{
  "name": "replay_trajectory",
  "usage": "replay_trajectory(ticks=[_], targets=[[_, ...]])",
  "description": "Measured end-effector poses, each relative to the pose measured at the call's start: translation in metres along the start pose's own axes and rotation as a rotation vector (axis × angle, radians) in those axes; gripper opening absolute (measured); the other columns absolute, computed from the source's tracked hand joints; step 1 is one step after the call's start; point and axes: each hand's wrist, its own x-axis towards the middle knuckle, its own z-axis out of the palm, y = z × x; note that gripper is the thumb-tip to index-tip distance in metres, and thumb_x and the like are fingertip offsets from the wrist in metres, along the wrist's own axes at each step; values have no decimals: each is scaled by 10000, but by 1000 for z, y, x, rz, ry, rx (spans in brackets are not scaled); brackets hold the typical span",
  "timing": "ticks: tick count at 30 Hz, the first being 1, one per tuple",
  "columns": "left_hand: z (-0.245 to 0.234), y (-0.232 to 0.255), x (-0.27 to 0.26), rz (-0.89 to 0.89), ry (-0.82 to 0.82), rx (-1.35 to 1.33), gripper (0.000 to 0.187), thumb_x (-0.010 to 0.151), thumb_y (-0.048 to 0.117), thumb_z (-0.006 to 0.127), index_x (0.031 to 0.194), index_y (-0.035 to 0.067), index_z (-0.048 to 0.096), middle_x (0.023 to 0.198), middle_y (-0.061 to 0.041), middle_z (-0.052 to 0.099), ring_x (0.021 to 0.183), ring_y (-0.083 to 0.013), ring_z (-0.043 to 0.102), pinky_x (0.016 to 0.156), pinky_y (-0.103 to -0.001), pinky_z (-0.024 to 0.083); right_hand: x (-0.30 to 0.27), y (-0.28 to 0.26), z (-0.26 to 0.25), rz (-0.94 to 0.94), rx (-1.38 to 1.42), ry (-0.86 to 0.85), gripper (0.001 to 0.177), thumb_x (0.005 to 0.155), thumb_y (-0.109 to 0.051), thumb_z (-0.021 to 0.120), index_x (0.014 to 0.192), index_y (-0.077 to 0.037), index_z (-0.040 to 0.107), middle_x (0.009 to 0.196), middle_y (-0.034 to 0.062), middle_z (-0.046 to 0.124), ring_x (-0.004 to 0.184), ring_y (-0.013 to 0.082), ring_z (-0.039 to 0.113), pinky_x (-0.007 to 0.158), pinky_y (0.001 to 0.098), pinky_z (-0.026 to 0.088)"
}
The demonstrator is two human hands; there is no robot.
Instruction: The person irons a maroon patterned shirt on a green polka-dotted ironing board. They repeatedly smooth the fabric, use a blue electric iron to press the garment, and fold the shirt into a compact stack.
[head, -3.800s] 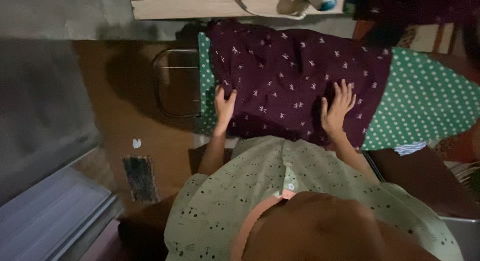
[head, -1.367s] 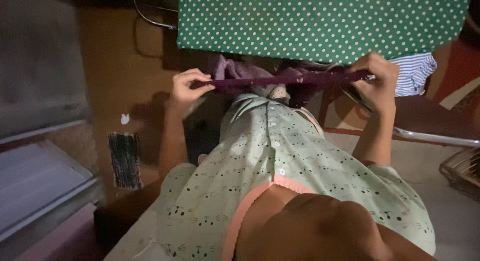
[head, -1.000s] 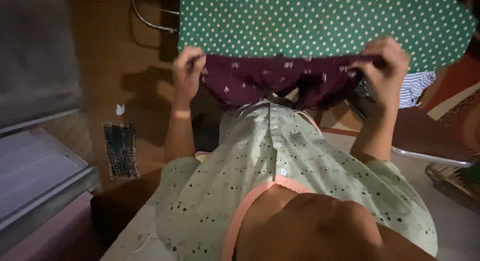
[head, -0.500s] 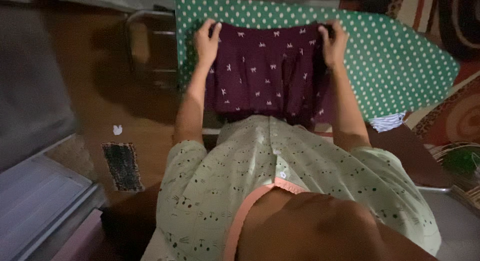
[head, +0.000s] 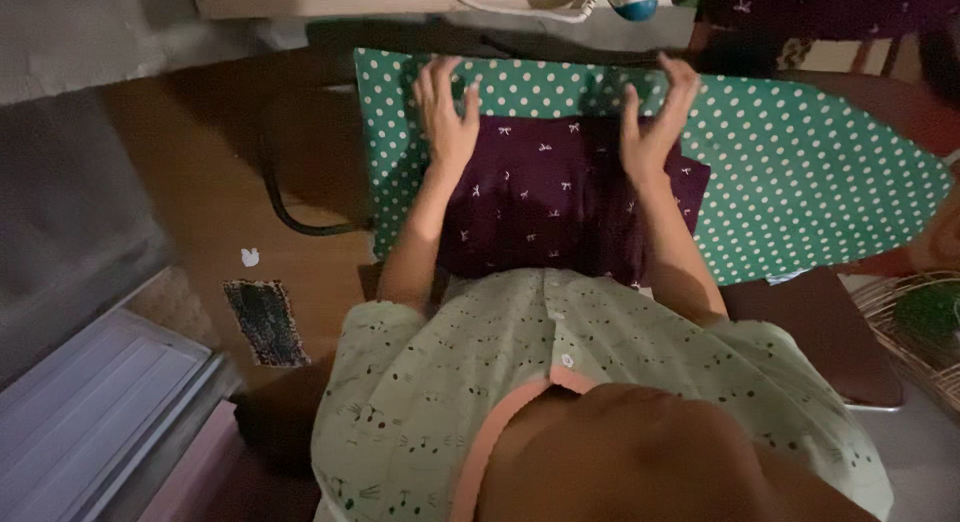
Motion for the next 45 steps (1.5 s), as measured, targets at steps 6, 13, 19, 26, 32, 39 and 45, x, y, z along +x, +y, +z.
replay_trajectory(ticks=[6,13,19,26,32,39,45], targets=[[67,-5,40,-345,-374,-479,517,1027,358,585,1478,151,443,1360,-104,593,1200,-243,628,1058,-407,562,47,-16,61,-47,399,163,631,1073,-31,739,1565,-60,346,1534,134,384,1465,281,414,1260,403,347],[131,-21,48,-712,-375,-1318,499,1039,183,593,1506,54,472,1639,-164,354,1478,-263,408,1267,-429,327,64,0,95,78,630,202,520,1060,45,726,1483,-47,437,1370,78,543,1234,175,561,1044,293,475],[126,1,39,-948,-105,-1691,525,921,75,704,1412,26,526,1570,-148,463,1407,-258,482,1249,-462,286,82,7,108,63,587,323,417,1035,64,693,1388,-9,482,1267,78,593,1160,151,584,1032,290,490],[18,46,20,-600,32,-1938,288,965,68,712,1245,34,658,1161,-98,655,1219,-244,593,1268,-432,362,80,-48,-11,-116,149,97,248,931,-91,813,1104,9,667,898,93,728,790,162,703,739,318,566],[-66,47,-51,-439,-226,-1453,126,990,32,693,1109,63,668,1073,-68,680,1060,-236,668,1075,-430,545,58,-51,-86,-421,-218,-612,346,988,-335,831,1105,-54,667,931,123,714,799,249,699,760,341,572],[-68,20,-102,20,-166,-340,216,943,130,717,1138,45,676,1230,-127,602,1195,-287,550,1076,-453,399,13,-26,-46,-467,-786,-1067,529,905,-531,750,1159,-69,703,711,113,681,543,225,664,495,366,542],[-35,-15,-112,-334,100,-20,325,1033,314,658,1195,37,607,1222,-100,562,1210,-298,505,1121,-506,355,0,-43,2,-385,-763,-1077,521,944,-536,699,1175,-69,679,725,127,674,535,207,635,454,351,514]])
